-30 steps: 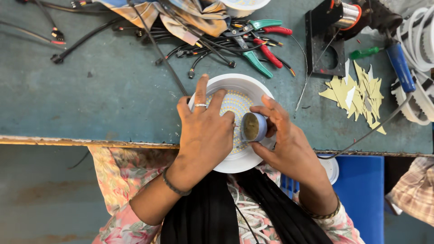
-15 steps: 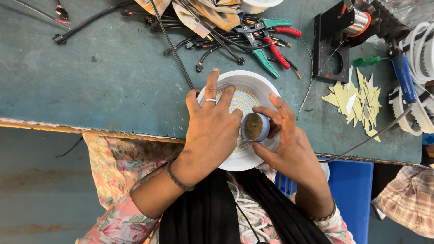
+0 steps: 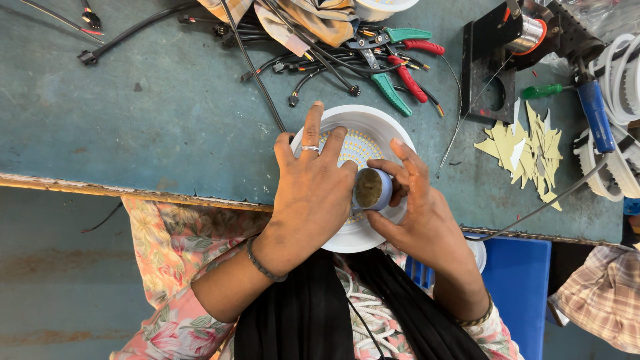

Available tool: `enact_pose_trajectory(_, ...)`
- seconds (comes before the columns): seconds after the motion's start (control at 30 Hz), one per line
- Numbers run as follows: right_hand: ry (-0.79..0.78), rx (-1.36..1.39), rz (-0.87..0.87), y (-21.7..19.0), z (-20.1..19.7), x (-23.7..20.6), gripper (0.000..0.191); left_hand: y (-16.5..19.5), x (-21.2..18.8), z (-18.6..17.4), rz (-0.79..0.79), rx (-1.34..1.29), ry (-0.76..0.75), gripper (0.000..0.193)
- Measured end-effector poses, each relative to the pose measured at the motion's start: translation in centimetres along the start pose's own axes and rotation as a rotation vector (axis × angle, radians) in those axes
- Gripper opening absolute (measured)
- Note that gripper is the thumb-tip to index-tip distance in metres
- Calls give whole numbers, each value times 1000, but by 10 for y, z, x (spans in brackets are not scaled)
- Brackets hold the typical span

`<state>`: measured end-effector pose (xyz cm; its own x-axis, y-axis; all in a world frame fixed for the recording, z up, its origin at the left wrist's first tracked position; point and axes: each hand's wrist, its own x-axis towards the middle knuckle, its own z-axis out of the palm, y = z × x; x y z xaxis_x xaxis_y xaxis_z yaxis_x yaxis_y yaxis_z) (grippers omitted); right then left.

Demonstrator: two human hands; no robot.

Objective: The person solders wires onto the terminals of round LED light panels at a workbench. They hold the panel steady with one hand, dip the soldering iron tip into a flux container, and solder the wire connections, then set the finished panel aside and pick up the next one.

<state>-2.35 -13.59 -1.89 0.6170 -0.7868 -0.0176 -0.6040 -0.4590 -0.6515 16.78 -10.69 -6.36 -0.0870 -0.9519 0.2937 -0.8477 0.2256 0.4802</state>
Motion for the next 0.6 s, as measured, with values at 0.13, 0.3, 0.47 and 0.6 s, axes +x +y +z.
enact_pose_trajectory(0.13,-5,-7,5,0,1,1,105,0,0,1,4,-2,18,14)
enact_pose_trajectory(0.3,6,-9,-9,1,0,0,106,-1,-1,1,5,-5,19,14)
enact_pose_trajectory(0.47,2,-2,23,2,-3,-1,105,1,0,1,2,-2,-1,14)
enact_pose_trajectory(0.6,-12,10,34,4,-5,-1,105,6,2,5,1,20,8,15)
